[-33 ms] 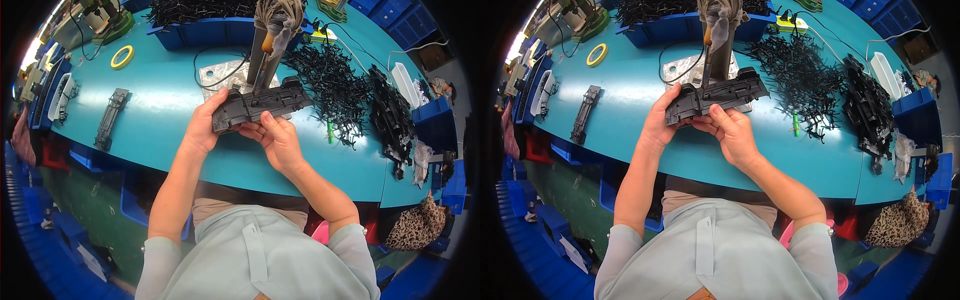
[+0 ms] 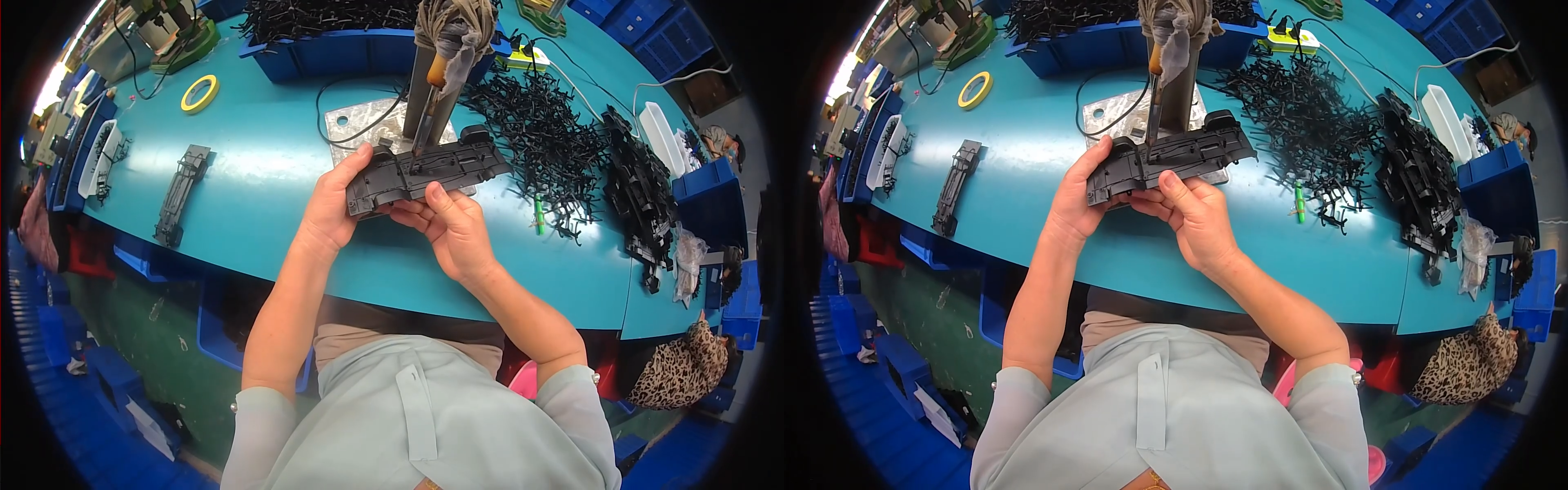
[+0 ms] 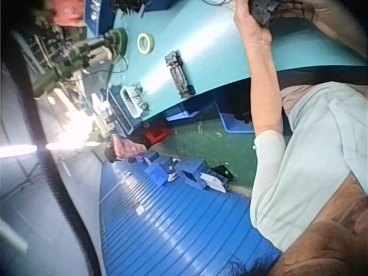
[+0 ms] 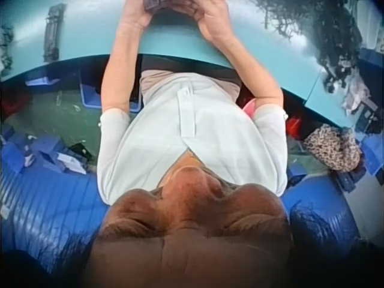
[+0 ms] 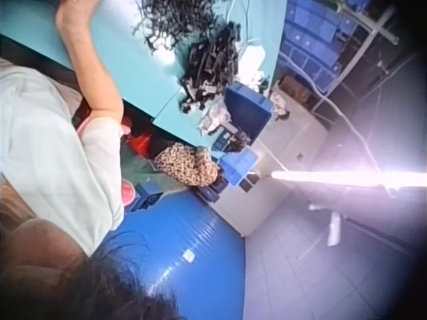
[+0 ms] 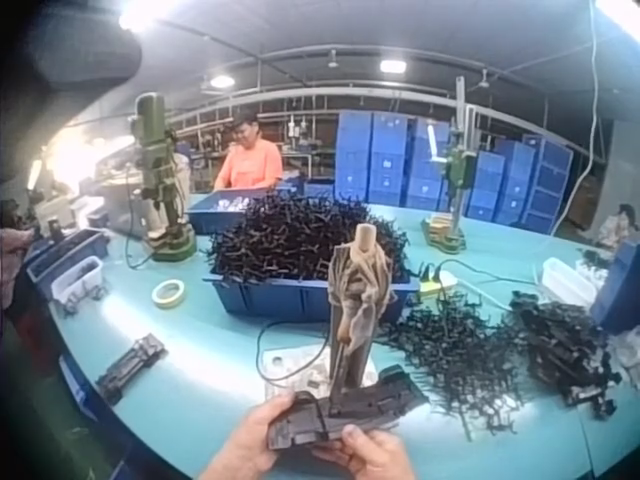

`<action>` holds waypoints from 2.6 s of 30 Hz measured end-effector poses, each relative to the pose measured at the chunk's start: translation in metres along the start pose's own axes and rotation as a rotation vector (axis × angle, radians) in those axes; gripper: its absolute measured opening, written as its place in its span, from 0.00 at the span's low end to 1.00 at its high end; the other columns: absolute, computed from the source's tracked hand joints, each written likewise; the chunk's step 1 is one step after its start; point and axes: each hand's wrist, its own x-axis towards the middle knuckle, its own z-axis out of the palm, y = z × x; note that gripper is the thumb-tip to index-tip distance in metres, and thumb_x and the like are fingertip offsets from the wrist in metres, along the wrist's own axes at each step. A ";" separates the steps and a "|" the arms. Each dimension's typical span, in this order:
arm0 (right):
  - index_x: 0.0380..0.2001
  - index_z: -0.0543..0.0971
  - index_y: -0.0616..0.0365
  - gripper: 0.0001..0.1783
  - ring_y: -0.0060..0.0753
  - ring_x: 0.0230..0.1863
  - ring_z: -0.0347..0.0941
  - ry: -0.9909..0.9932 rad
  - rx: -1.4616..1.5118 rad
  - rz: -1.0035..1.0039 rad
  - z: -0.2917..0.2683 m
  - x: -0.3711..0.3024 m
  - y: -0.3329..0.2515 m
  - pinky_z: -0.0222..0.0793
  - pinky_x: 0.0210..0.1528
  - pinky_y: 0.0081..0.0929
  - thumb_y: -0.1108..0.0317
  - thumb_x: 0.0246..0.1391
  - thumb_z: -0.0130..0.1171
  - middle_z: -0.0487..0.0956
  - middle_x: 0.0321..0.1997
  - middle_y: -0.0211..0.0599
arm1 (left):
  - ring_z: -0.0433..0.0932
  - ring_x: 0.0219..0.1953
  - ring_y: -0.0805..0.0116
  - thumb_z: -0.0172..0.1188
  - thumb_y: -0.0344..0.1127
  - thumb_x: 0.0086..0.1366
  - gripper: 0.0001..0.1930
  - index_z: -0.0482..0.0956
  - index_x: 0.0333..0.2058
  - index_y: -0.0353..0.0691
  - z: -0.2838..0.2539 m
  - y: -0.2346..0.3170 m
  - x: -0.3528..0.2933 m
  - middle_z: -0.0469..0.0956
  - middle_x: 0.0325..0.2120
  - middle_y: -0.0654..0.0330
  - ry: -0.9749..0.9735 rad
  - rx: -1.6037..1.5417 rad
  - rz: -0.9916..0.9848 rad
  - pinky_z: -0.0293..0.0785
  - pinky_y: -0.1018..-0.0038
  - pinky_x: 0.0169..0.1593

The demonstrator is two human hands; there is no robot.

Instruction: Manually assembling the chassis and axle components of plastic toy trucks.

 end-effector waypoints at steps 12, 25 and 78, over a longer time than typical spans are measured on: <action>0.44 0.72 0.70 0.20 0.36 0.45 0.77 0.004 0.050 0.002 0.003 0.000 -0.001 0.74 0.52 0.34 0.60 0.61 0.55 0.78 0.44 0.45 | 0.80 0.33 0.71 0.54 0.54 0.64 0.19 0.74 0.42 0.45 -0.002 0.002 -0.001 0.80 0.34 0.61 -0.004 -0.001 -0.017 0.77 0.73 0.36; 0.46 0.72 0.68 0.23 0.37 0.46 0.76 -0.015 -0.014 0.002 0.001 0.000 -0.003 0.73 0.52 0.39 0.56 0.61 0.53 0.77 0.45 0.43 | 0.80 0.37 0.69 0.52 0.52 0.66 0.20 0.74 0.44 0.40 0.001 0.002 -0.002 0.80 0.37 0.57 -0.053 -0.027 0.021 0.79 0.73 0.40; 0.46 0.70 0.63 0.18 0.31 0.40 0.77 0.084 -0.053 0.004 -0.004 0.015 -0.006 0.77 0.45 0.30 0.60 0.60 0.56 0.78 0.40 0.41 | 0.79 0.33 0.67 0.56 0.54 0.63 0.23 0.75 0.44 0.38 -0.004 0.004 0.021 0.80 0.34 0.56 0.095 0.063 -0.045 0.78 0.70 0.34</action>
